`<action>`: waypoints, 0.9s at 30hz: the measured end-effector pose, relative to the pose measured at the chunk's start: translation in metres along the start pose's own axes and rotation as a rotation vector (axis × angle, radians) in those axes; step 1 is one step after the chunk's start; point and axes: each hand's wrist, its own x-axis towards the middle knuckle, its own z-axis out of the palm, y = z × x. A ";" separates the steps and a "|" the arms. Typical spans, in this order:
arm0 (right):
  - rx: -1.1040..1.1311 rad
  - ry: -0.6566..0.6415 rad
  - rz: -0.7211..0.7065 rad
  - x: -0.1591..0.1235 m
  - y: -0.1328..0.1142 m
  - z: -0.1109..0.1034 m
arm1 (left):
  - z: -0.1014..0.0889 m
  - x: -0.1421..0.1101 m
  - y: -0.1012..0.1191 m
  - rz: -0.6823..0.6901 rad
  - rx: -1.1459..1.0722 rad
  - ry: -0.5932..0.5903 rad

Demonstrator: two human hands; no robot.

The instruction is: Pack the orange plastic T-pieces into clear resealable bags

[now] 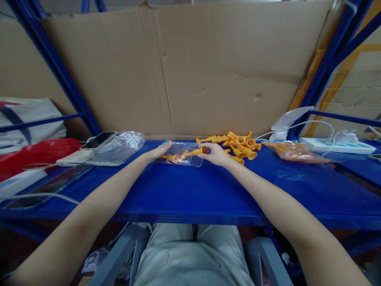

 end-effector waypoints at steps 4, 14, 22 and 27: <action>0.050 0.040 0.064 0.003 0.004 -0.004 | -0.006 -0.009 0.006 -0.018 -0.141 -0.158; 0.059 -0.071 0.095 -0.001 0.001 0.015 | -0.005 -0.016 0.021 0.044 -0.255 -0.330; -0.068 -0.122 -0.031 0.000 0.005 0.013 | 0.004 -0.015 0.027 0.114 -0.415 -0.394; -0.160 -0.055 -0.037 0.007 0.020 0.019 | 0.010 -0.017 0.035 0.160 -0.499 -0.429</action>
